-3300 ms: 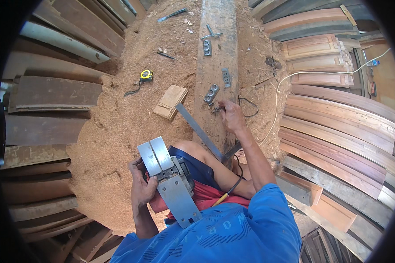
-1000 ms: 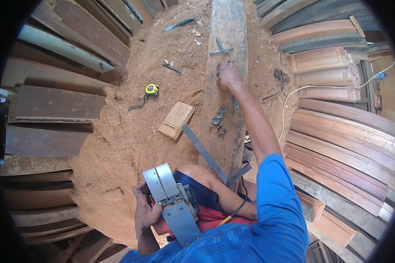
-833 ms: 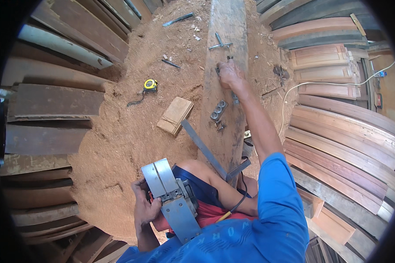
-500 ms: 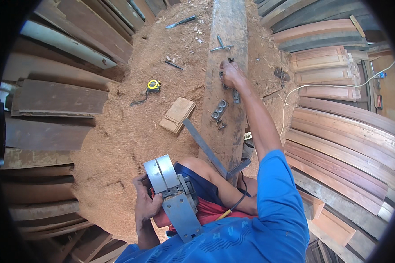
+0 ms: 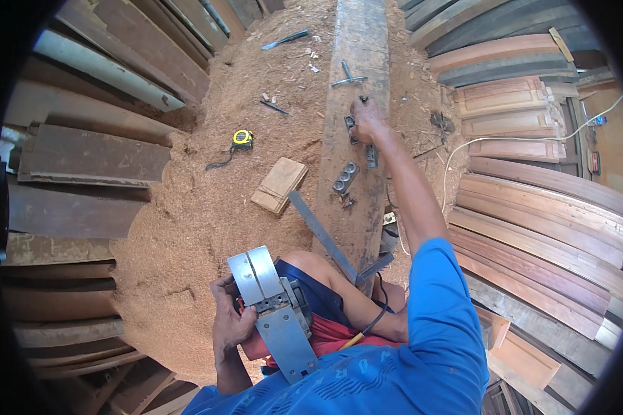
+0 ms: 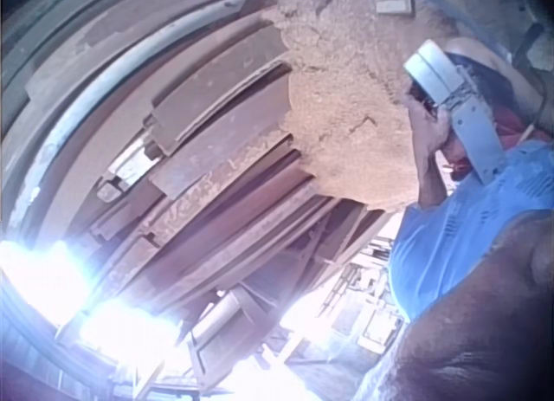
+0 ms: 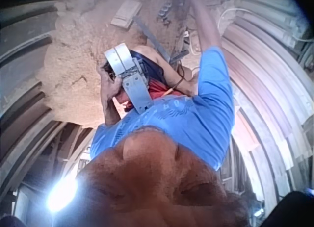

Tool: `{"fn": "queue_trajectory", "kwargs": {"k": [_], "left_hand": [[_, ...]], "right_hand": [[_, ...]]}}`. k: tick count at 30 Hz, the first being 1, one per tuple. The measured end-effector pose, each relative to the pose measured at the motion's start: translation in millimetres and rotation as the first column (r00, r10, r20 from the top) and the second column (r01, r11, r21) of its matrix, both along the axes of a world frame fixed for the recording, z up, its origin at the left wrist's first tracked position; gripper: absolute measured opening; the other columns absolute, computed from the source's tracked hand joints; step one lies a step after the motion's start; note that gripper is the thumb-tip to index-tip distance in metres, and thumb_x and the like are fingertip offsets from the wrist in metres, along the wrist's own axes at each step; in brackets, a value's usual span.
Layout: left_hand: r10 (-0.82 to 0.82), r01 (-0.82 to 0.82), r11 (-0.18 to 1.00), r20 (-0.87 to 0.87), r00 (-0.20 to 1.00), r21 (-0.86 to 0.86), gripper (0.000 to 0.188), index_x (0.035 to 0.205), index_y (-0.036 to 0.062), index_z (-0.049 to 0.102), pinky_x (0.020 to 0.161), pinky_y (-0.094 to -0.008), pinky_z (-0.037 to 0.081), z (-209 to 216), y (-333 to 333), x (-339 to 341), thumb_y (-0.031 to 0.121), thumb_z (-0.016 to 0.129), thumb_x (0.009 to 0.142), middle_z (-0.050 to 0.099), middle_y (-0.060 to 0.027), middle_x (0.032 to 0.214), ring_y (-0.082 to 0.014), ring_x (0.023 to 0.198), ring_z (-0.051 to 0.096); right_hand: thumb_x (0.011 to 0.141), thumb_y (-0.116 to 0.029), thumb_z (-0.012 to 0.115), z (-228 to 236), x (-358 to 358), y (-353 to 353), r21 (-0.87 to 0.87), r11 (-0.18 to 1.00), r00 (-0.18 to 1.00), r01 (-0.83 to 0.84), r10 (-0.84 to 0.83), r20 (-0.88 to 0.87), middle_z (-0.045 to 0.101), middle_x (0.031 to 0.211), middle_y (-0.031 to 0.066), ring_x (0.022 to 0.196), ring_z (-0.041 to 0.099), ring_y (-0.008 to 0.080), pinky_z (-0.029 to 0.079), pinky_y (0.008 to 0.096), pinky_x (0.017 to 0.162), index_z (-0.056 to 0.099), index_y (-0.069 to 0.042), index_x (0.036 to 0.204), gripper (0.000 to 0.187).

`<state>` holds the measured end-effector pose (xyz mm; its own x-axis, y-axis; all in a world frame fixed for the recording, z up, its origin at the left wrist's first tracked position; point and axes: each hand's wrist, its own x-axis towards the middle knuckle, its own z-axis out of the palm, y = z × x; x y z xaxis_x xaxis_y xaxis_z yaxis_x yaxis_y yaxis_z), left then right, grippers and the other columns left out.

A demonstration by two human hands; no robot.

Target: The person assembles a handheld power tool by attaching a metal guide rail to its base. They pick up the tool, align the rail, and secure it using screws and a screwdriver.

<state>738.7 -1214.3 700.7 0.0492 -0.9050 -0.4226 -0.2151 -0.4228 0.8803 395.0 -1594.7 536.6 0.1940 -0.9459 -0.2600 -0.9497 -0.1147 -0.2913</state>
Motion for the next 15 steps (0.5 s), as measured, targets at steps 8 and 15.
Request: {"fn": "queue_trajectory", "kwargs": {"k": [8,15], "left_hand": [[0.003,-0.003,0.999,-0.004,1.000,0.033,0.066,0.132,-0.0013,0.023,0.108,-0.0448,0.037,3.7,-1.0,-1.0,0.007,0.053,0.074,0.047,-0.0215,0.124,-0.0271,0.121,0.049],[-0.001,0.001,1.000,0.005,1.000,0.017,0.067,0.132,-0.0054,0.022,0.105,-0.0442,0.040,2.5,0.2,0.9,0.007,0.056,0.075,0.049,-0.0248,0.123,-0.0301,0.119,0.052]], "right_hand": [[0.073,-0.024,0.084,30.9,7.3,19.2,0.092,0.990,0.987,-0.110,0.120,-0.106,0.054,0.130,0.0239,0.122,0.052,0.0439,0.043,0.0463,0.105,0.049,-0.013,0.139,0.076],[0.072,-0.022,0.084,43.3,20.5,10.3,0.081,0.992,0.973,-0.100,0.115,-0.201,0.056,0.123,0.0240,0.116,0.055,0.0423,0.047,0.0495,0.095,0.054,-0.009,0.124,0.061]]}}
